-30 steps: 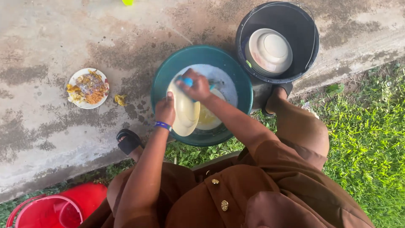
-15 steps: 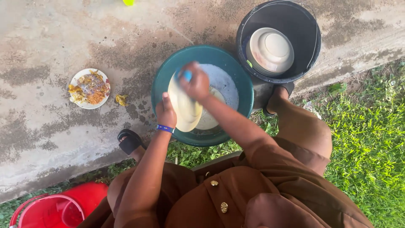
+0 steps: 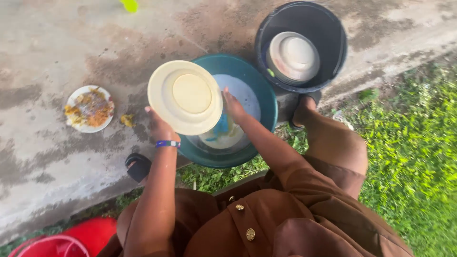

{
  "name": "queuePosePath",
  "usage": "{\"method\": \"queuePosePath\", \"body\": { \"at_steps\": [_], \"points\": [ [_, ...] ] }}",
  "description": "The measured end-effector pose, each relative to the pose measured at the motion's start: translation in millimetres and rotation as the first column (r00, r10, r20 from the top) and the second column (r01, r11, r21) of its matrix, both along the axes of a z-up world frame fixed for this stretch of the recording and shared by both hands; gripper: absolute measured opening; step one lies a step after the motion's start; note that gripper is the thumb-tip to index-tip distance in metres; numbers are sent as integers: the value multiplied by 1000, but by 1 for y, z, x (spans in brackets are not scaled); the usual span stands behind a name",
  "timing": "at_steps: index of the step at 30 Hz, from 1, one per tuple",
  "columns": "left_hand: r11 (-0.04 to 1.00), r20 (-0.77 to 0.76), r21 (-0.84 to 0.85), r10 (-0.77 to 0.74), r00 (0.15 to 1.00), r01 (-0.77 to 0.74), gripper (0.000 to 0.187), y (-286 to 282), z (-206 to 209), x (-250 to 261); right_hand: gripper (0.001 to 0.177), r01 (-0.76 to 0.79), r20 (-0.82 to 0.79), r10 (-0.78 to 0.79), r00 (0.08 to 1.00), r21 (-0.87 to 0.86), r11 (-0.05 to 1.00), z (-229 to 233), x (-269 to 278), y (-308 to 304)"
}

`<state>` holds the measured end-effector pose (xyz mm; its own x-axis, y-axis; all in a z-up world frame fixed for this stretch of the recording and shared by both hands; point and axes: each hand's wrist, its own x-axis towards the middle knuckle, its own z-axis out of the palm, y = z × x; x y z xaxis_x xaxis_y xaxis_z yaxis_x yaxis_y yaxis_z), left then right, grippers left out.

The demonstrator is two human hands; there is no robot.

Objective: Washing plates and bowls in a basin with soapy water.

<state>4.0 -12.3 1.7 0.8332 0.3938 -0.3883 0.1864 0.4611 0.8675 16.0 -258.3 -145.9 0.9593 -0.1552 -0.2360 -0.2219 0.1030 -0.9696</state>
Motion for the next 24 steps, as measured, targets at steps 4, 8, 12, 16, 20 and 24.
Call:
{"method": "queuePosePath", "body": {
  "at_steps": [4, 8, 12, 16, 20, 24],
  "points": [
    [924, 25, 132, -364, 931, 358, 86, -9, 4, -4, 60, 47, -143, 68, 987, 673, 738, 74, 21, -38],
    [842, -74, 118, -522, 850, 527, 84, -5, 19, -7, 53, 233, 65, -430, 900, 764, 602, 81, 39, -98],
    [766, -134, 229, -586, 799, 600, 83, -7, 24, -11, 49, 370, 14, -631, 776, 800, 472, 87, 46, -151],
    [716, -188, 245, -626, 757, 653, 81, -10, 30, -16, 45, 530, -145, -695, 704, 759, 379, 39, 47, -180],
    [706, -196, 238, -638, 745, 667, 75, -4, 21, -15, 45, 477, -160, -628, 762, 794, 377, 12, 49, -190],
    [732, -232, 276, -578, 782, 623, 66, 9, -64, -6, 49, 313, -97, -364, 926, 739, 597, 47, 43, -134]
  ]
}}
